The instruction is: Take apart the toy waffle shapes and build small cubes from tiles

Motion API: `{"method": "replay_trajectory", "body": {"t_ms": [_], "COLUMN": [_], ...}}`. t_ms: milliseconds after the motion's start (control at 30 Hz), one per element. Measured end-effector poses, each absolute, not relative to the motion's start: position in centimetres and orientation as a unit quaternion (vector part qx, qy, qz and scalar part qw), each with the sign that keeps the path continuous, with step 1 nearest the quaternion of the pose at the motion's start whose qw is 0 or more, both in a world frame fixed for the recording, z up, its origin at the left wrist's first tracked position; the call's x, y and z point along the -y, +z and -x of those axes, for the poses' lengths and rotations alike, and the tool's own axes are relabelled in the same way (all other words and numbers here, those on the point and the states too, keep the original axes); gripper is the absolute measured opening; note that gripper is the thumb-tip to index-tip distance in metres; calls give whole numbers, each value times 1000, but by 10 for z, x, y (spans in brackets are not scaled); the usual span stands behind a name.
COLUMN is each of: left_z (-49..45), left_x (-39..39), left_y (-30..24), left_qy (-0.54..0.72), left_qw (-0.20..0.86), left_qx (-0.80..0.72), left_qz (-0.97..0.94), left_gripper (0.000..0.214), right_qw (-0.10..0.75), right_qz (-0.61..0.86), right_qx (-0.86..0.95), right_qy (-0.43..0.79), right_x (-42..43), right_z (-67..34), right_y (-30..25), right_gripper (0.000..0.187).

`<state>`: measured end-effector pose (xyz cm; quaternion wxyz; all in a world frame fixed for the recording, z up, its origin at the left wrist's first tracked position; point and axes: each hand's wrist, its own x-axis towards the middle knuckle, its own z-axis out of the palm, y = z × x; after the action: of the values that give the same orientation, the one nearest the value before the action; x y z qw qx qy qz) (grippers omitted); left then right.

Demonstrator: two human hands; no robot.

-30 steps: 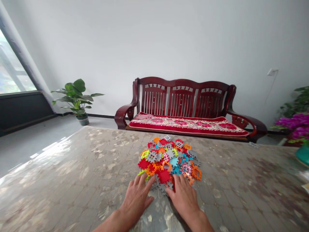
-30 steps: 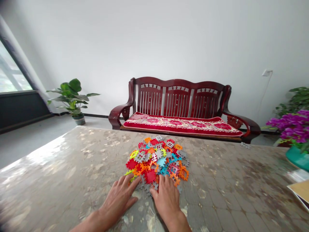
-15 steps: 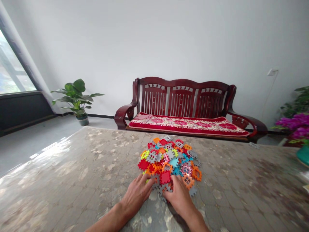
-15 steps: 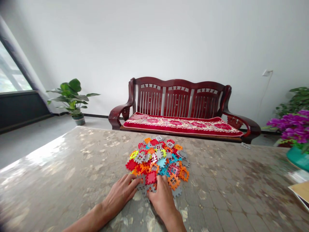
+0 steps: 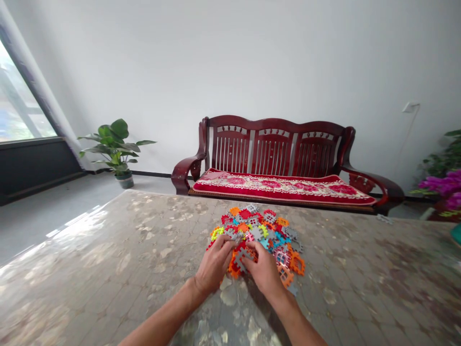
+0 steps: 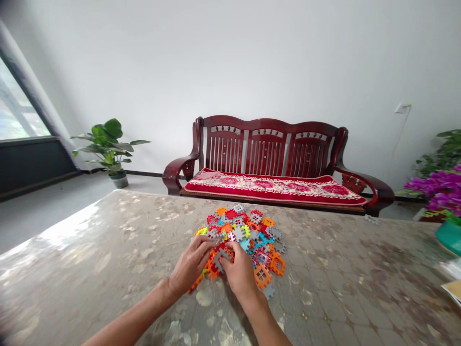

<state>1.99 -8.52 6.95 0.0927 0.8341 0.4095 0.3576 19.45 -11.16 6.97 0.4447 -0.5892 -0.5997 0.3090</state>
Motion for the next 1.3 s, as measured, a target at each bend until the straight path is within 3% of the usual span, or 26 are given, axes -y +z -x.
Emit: {"method": "replay_trajectory", "body": {"t_ms": [200, 300, 433, 567, 633, 767, 933, 1300], "left_z": [-29, -24, -13, 5, 16, 35, 47, 60], "left_x": [46, 38, 52, 88, 106, 122, 114, 75], "left_y": [92, 98, 91, 68, 54, 30, 20, 26], "left_qy": [365, 363, 351, 292, 262, 194, 177, 189], "left_qw": [99, 96, 94, 63, 38, -11, -26, 99], "left_qx": [-464, -478, -475, -473, -482, -473, -495, -563], "left_qz": [-801, -794, -801, -829, -835, -859, -850, -798], "left_gripper": [24, 33, 36, 54, 67, 93, 99, 66], "right_qw": [441, 456, 481, 479, 453, 356, 261, 356], "right_qz": [587, 575, 585, 614, 617, 629, 656, 653], "right_qx": [638, 646, 630, 617, 637, 689, 707, 659], "right_qy": [235, 211, 172, 118, 91, 59, 49, 114], "right_x": [71, 55, 54, 83, 102, 138, 164, 143], "right_z": [-188, -188, -211, -258, -281, -308, -312, -342], "right_y": [91, 96, 92, 78, 68, 47, 28, 8], "right_gripper": [33, 34, 36, 42, 49, 83, 105, 68]}}
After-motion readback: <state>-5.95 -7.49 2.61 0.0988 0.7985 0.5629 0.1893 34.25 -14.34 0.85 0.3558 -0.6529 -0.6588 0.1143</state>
